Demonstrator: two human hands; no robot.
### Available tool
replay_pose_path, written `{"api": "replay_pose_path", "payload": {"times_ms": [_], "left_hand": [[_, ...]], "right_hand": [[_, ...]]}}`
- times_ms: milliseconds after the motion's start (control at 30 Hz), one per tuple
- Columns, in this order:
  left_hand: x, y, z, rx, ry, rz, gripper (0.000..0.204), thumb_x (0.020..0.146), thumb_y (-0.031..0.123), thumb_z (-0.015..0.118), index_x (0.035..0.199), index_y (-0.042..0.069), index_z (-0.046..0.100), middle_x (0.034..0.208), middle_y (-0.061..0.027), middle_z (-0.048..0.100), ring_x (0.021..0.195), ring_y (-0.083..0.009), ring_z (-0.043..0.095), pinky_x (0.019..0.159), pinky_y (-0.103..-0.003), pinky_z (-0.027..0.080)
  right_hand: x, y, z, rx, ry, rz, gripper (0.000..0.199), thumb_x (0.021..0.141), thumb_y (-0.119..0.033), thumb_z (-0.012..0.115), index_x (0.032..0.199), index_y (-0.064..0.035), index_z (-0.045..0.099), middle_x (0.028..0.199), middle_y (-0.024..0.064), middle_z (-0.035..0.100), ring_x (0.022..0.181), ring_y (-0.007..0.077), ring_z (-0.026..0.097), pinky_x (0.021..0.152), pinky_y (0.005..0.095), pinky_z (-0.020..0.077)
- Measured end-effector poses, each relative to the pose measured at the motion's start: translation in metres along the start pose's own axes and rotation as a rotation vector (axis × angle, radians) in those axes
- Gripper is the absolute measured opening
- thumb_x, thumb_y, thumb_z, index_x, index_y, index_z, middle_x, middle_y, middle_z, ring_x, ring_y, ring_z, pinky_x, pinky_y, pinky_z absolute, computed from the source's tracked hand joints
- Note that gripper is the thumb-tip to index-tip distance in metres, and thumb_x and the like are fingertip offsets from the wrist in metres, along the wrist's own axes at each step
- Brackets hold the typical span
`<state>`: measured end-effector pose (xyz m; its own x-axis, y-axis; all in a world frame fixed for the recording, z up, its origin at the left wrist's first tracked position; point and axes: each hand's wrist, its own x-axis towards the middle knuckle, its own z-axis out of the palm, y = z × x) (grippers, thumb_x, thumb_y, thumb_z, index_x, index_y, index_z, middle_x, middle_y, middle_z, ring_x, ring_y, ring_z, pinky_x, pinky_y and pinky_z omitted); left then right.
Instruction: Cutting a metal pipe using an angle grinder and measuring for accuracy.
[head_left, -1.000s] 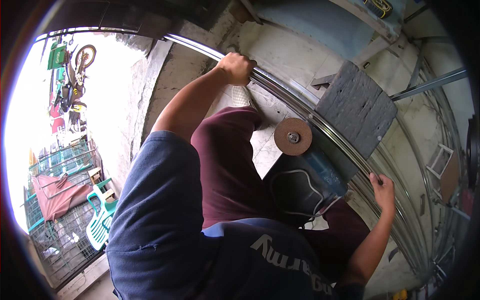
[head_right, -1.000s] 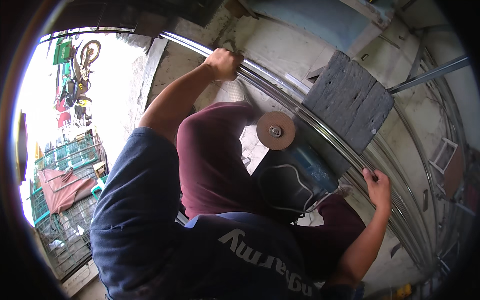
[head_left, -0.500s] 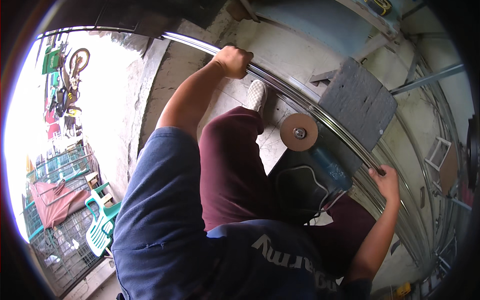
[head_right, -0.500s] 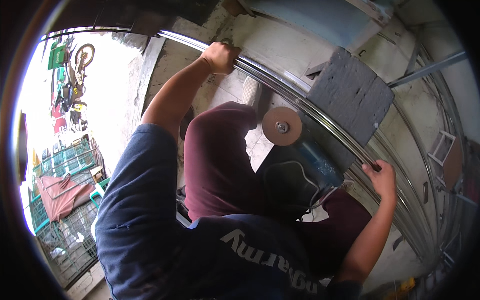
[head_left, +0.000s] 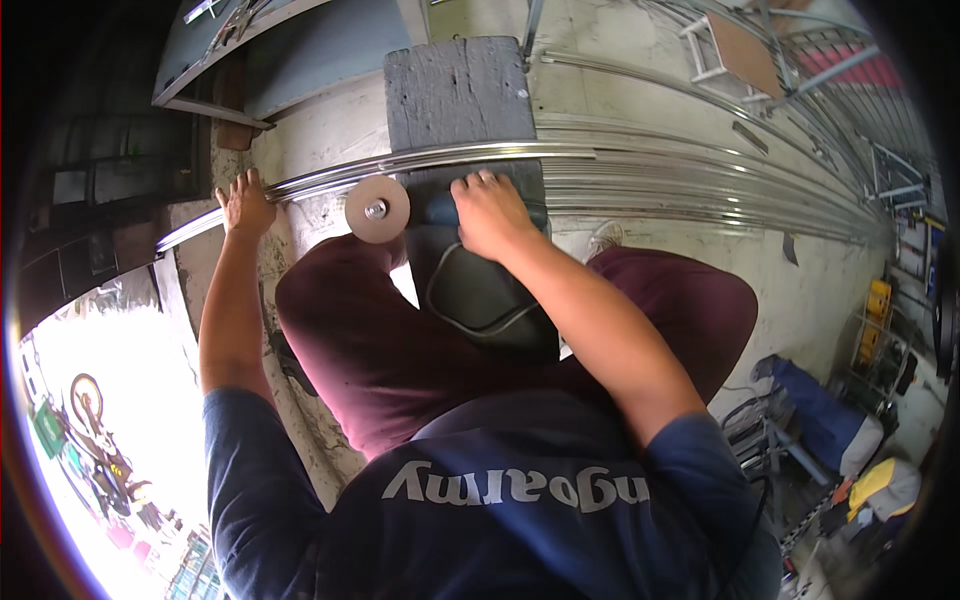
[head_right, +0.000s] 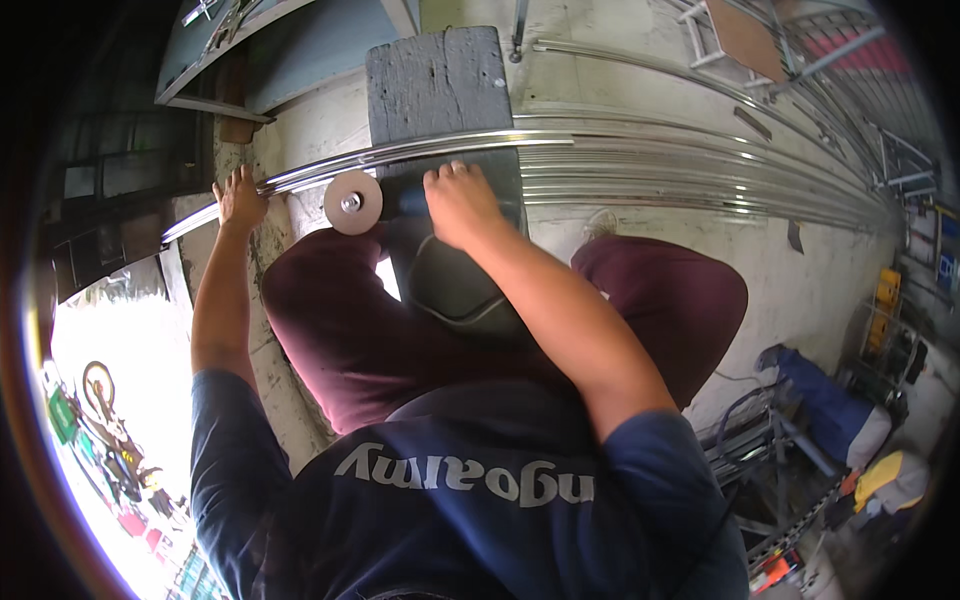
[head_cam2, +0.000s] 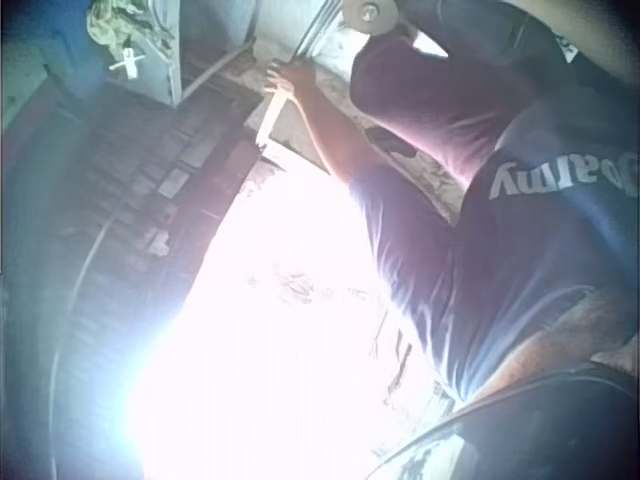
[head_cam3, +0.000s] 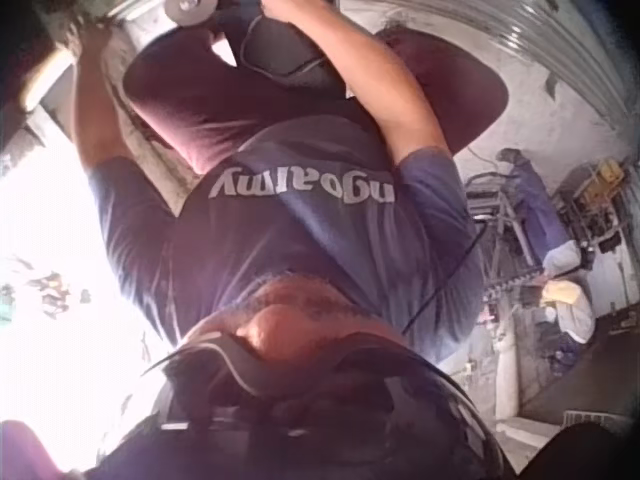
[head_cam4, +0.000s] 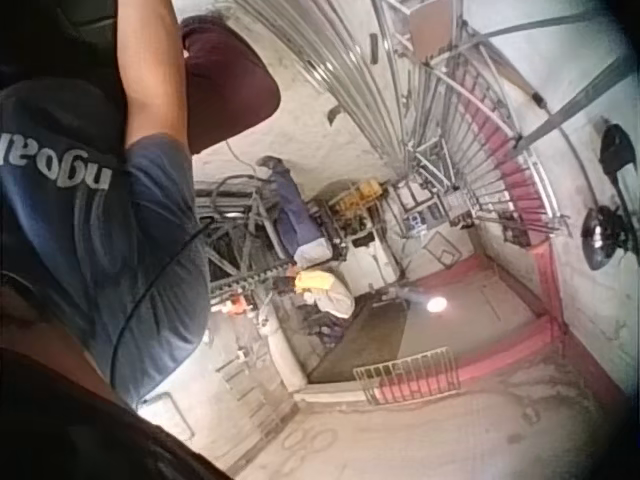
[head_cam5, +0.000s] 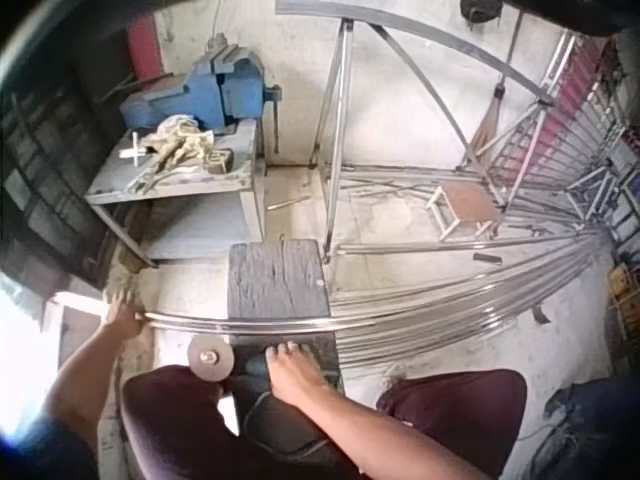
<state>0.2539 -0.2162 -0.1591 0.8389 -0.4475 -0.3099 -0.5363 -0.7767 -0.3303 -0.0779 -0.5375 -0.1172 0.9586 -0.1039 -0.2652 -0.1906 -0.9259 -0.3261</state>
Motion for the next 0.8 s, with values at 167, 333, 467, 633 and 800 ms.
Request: {"api": "replay_pose_path", "payload": {"times_ms": [167, 333, 467, 633, 800], "left_hand": [[-0.028, 0.002, -0.044, -0.004, -0.077, -0.051, 0.108, 0.093, 0.033, 0.086, 0.178, 0.008, 0.024, 0.178, -0.0172, 0.041, 0.168, -0.0339, 0.037, 0.136, -0.076, 0.015], [-0.073, 0.023, -0.096, -0.227, 0.274, 0.055, 0.103, 0.097, 0.037, 0.083, 0.177, 0.006, 0.025, 0.177, -0.0196, 0.042, 0.164, -0.0416, 0.040, 0.132, -0.078, 0.023], [-0.098, 0.089, -0.130, -0.376, 0.391, 0.213, 0.100, 0.099, 0.034, 0.082, 0.178, 0.007, 0.025, 0.176, -0.0228, 0.042, 0.164, -0.0411, 0.040, 0.135, -0.068, 0.026], [-0.092, 0.181, -0.124, -0.424, 0.138, 0.398, 0.112, 0.095, 0.024, 0.082, 0.181, 0.008, 0.013, 0.179, -0.0261, 0.035, 0.171, -0.0407, 0.029, 0.139, -0.065, 0.022], [-0.042, 0.202, -0.094, -0.230, -0.091, 0.283, 0.116, 0.085, 0.019, 0.087, 0.179, 0.007, 0.021, 0.178, -0.0186, 0.040, 0.169, -0.0357, 0.034, 0.136, -0.074, 0.021]], "right_hand": [[-0.045, 0.011, -0.019, 0.235, -0.242, 0.234, 0.054, 0.079, -0.024, 0.082, 0.123, 0.0053, 0.070, 0.112, 0.0296, 0.078, 0.108, 0.0473, 0.077, 0.097, 0.0536, 0.0621], [-0.164, 0.045, -0.062, 0.410, 0.065, 0.312, 0.056, 0.073, -0.025, 0.086, 0.116, 0.0063, 0.067, 0.106, 0.0303, 0.076, 0.104, 0.0490, 0.076, 0.092, 0.0531, 0.0606], [-0.219, 0.073, -0.072, 0.841, 0.006, 0.348, 0.049, 0.074, -0.017, 0.087, 0.114, 0.0036, 0.068, 0.097, 0.0161, 0.074, 0.090, 0.0278, 0.075, 0.082, 0.0417, 0.0597], [-0.208, 0.085, -0.036, 1.149, -0.055, 0.396, 0.061, 0.069, -0.015, 0.090, 0.126, -0.0001, 0.072, 0.102, 0.0048, 0.070, 0.092, 0.0195, 0.069, 0.083, 0.0360, 0.0587], [-0.149, 0.102, 0.015, 0.936, -0.129, 0.141, 0.072, 0.067, -0.028, 0.091, 0.131, -0.0011, 0.076, 0.130, 0.0237, 0.075, 0.130, 0.0401, 0.065, 0.108, 0.0454, 0.0571]]}}
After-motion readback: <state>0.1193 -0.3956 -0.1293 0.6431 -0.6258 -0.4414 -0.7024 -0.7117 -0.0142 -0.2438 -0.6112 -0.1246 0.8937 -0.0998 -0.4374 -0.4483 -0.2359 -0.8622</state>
